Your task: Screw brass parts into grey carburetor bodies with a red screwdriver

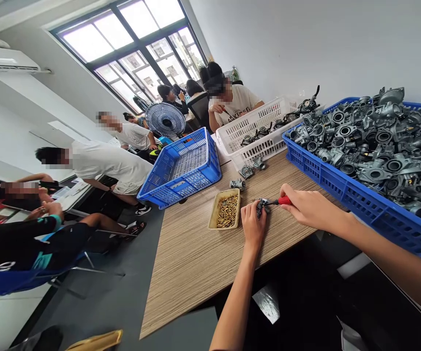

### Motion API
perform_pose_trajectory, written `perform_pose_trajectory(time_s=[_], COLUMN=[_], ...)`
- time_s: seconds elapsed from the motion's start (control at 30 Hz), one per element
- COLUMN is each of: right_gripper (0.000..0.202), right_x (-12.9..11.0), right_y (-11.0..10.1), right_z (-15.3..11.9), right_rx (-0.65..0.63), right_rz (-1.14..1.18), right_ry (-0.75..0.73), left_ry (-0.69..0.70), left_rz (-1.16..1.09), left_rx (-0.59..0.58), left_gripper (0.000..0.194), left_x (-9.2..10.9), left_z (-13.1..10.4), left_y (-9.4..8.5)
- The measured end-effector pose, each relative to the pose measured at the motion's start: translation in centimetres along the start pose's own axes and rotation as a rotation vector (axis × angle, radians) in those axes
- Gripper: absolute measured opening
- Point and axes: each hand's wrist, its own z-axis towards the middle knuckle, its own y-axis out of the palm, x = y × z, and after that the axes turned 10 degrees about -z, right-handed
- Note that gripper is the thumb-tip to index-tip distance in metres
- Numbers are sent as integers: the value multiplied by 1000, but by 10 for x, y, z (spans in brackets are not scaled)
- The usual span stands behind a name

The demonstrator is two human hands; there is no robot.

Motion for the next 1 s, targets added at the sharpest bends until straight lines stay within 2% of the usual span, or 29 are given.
perform_pose_trajectory(time_s=[0.1, 0.3, 0.37, 0.47, 0.67, 0.83, 1.0], right_gripper=[14, 16, 12, 18, 18, 15, 19], right_x=[0, 2, 0, 0, 5, 0, 3], right_y=[0, 1, 0, 0, 2, 0, 1], right_z=[0, 2, 2, 3, 2, 2, 1], right_rx=[-19, 27, 4, -13, 29, -23, 27], right_rz=[-51, 42, -5, -62, 35, -60, 40], right_ry=[59, -21, 20, 79, -5, 79, -9], left_ry=[5, 9, 7, -5, -7, -19, -22], left_rz=[2, 0, -3, -3, -5, -7, -9], left_rx=[-2, 2, 3, -2, 2, -9, -13], left_gripper=[22, 22, 22, 22, 21, 22, 22], left_x=[-1, -1, -1, -1, -1, -1, 0], left_z=[0, 0, 0, 0, 0, 0, 0], left_y=[1, 1, 0, 0, 1, 0, 0])
